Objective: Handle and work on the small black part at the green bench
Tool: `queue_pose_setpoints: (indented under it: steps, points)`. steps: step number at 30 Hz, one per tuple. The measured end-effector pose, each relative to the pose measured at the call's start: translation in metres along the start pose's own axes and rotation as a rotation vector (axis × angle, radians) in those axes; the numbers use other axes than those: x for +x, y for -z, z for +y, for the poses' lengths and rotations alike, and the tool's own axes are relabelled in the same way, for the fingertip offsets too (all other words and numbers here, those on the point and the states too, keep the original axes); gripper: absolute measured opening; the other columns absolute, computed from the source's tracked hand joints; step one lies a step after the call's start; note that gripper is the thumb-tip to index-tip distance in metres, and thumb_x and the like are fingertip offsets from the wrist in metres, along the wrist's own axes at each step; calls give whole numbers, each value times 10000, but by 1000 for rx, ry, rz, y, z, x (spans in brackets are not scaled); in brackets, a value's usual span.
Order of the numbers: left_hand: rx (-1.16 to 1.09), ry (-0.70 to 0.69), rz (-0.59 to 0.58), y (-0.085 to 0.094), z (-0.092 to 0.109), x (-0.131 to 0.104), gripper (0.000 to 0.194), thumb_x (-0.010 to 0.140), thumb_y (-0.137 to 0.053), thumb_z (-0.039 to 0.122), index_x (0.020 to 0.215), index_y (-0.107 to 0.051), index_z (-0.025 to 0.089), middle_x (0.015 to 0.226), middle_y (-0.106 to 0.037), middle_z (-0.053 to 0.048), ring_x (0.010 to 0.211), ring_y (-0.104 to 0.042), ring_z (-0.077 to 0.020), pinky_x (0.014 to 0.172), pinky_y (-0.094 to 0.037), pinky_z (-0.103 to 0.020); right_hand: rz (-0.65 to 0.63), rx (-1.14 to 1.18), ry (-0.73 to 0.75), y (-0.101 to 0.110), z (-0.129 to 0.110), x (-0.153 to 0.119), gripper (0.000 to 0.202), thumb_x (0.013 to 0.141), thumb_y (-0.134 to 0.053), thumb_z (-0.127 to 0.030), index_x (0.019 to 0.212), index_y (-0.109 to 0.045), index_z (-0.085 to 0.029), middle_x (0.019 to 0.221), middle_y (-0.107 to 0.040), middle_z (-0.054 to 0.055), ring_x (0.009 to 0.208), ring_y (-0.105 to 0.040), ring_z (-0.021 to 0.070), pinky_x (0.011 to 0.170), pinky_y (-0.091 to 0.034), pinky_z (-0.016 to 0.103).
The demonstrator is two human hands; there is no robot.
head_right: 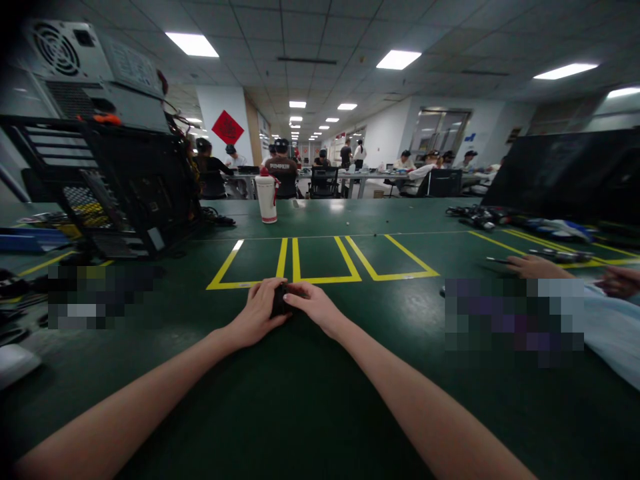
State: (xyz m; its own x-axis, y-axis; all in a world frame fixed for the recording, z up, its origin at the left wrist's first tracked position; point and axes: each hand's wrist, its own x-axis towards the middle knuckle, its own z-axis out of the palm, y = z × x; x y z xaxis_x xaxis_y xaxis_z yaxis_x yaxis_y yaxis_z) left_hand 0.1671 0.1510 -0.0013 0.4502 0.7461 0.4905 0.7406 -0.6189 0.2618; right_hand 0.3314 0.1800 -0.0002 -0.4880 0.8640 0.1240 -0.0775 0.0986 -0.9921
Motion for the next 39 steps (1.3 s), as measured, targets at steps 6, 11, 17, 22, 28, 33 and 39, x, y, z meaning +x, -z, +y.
queue_pose_setpoints:
  steps: [6, 11, 17, 22, 28, 33, 39]
  points:
    - [0, 8, -7, 0, 1, 0, 553, 735, -533, 220, 1194, -224, 200, 1203, -363, -96, 1143, -335, -240, 949, -246, -444, -65, 36, 26, 1, -1, -2, 355, 609, -662, -244, 917, -490, -219, 993, -533, 16, 967, -500, 160, 858, -393, 352]
    - [-3, 5, -13, 3, 3, 0, 560, 740, -534, 224, 1201, -216, 201, 1210, -360, -96, 1150, -328, -237, 957, -242, -440, 26, -19, 58, -3, -2, -2, 271, 642, -632, -295, 869, -509, -212, 926, -560, 8, 906, -524, 151, 851, -393, 353]
    - [-2, 3, -10, 3, 3, 0, 545, 743, -530, 220, 1195, -227, 193, 1204, -365, -100, 1154, -327, -237, 958, -247, -431, 25, -12, -20, -3, -4, -1, 350, 636, -634, -287, 954, -523, -189, 1001, -550, 43, 972, -497, 175, 883, -370, 371]
    - [3, 2, 6, -1, 1, -1, 545, 733, -537, 209, 1187, -236, 189, 1192, -371, -100, 1143, -336, -234, 951, -254, -426, -48, 61, -3, -2, -7, -2, 377, 583, -679, -234, 918, -510, -199, 998, -534, 28, 961, -504, 170, 882, -372, 375]
    - [-1, 6, 2, 1, 1, -1, 557, 733, -544, 219, 1192, -229, 198, 1198, -368, -92, 1144, -333, -230, 957, -243, -425, -25, 13, 21, -3, -7, -4, 315, 627, -648, -280, 893, -491, -216, 935, -540, 14, 948, -502, 157, 876, -367, 368]
    - [2, 5, -4, 1, 1, 0, 552, 740, -534, 221, 1197, -225, 194, 1199, -365, -98, 1149, -326, -234, 955, -244, -427, 19, -31, 37, -5, -6, -4, 305, 646, -627, -297, 911, -500, -219, 934, -545, 14, 925, -509, 154, 853, -384, 356]
    - [4, 10, -15, 2, 2, 0, 544, 745, -528, 227, 1195, -223, 197, 1203, -363, -95, 1148, -331, -235, 953, -249, -431, 3, -32, -1, -2, -3, -3, 314, 673, -599, -297, 963, -513, -212, 976, -544, 33, 969, -491, 166, 868, -377, 368]
